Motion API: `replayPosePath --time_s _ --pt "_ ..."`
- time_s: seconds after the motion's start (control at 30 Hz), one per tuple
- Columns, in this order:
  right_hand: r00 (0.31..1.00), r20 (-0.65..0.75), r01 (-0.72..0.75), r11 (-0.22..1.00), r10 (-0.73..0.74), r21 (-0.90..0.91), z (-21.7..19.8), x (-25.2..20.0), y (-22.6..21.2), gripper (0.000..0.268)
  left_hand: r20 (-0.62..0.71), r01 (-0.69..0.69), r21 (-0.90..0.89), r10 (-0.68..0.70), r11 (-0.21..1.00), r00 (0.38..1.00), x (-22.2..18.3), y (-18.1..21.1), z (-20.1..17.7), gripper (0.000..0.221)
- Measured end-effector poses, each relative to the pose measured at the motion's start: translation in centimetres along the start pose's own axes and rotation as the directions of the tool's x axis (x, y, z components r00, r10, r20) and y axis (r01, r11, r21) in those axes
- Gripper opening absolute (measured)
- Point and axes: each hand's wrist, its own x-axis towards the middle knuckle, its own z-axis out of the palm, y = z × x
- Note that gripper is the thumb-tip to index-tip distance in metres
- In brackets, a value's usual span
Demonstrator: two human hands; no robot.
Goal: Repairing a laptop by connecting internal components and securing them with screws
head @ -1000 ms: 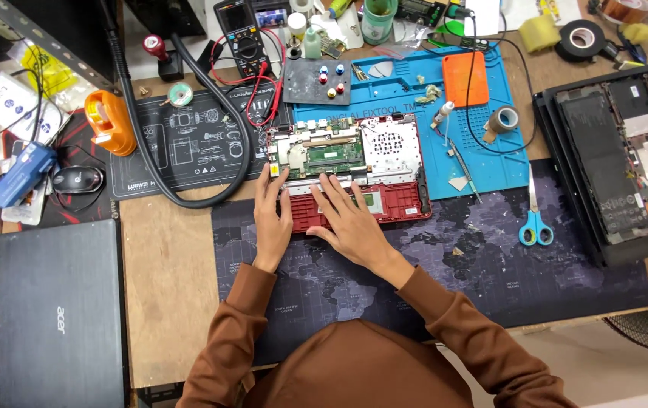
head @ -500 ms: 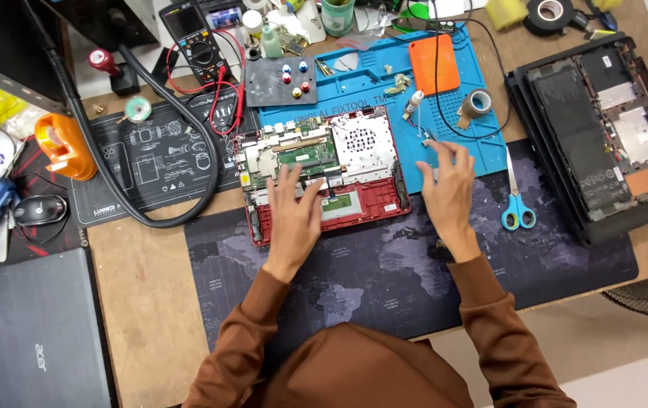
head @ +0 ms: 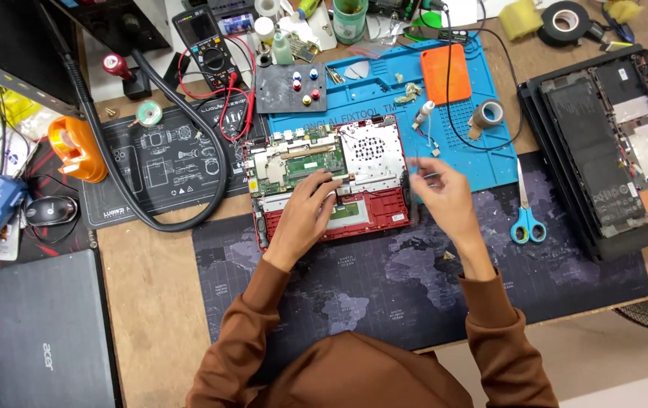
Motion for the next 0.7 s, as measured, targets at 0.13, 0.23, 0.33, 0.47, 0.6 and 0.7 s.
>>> replayPosePath --time_s 0.13,0.23,0.33,0.47,0.6,0.7 --pt "0.987 0.113 -0.149 0.910 0.113 0.386 1.9 1.5 -1.0 0.027 0.020 -0.094 0.083 0.092 0.992 0.996 0.1 0.2 -1.0 0.023" --pt "0.991 0.119 -0.099 0.903 0.054 0.418 3.6 3.5 -3.3 0.026 0.017 -0.056 -0.006 0.056 0.998 0.998 1.2 -0.1 -2.7 0.022" --pt "0.991 0.112 0.015 0.907 -0.068 0.421 5.7 5.6 -6.9 0.025 -0.060 0.008 -0.155 -0.018 0.988 0.998 3.4 -1.4 -4.5 0.023" --pt "0.969 0.049 0.209 0.905 -0.244 0.370 8.9 8.5 -10.7 0.019 -0.346 -0.059 -0.284 -0.045 0.957 0.937 6.9 -7.0 -4.8 0.019" --pt "0.919 -0.057 0.390 0.880 -0.390 0.272 11.3 12.4 -14.7 0.013 -0.585 -0.049 -0.146 -0.046 0.988 0.810 10.6 -8.8 -7.3 0.019" --pt "0.835 -0.163 0.548 0.821 -0.525 0.162 13.2 16.3 -16.2 0.008 -0.694 -0.006 -0.120 -0.079 0.993 0.716 12.7 -10.2 -7.2 0.021"
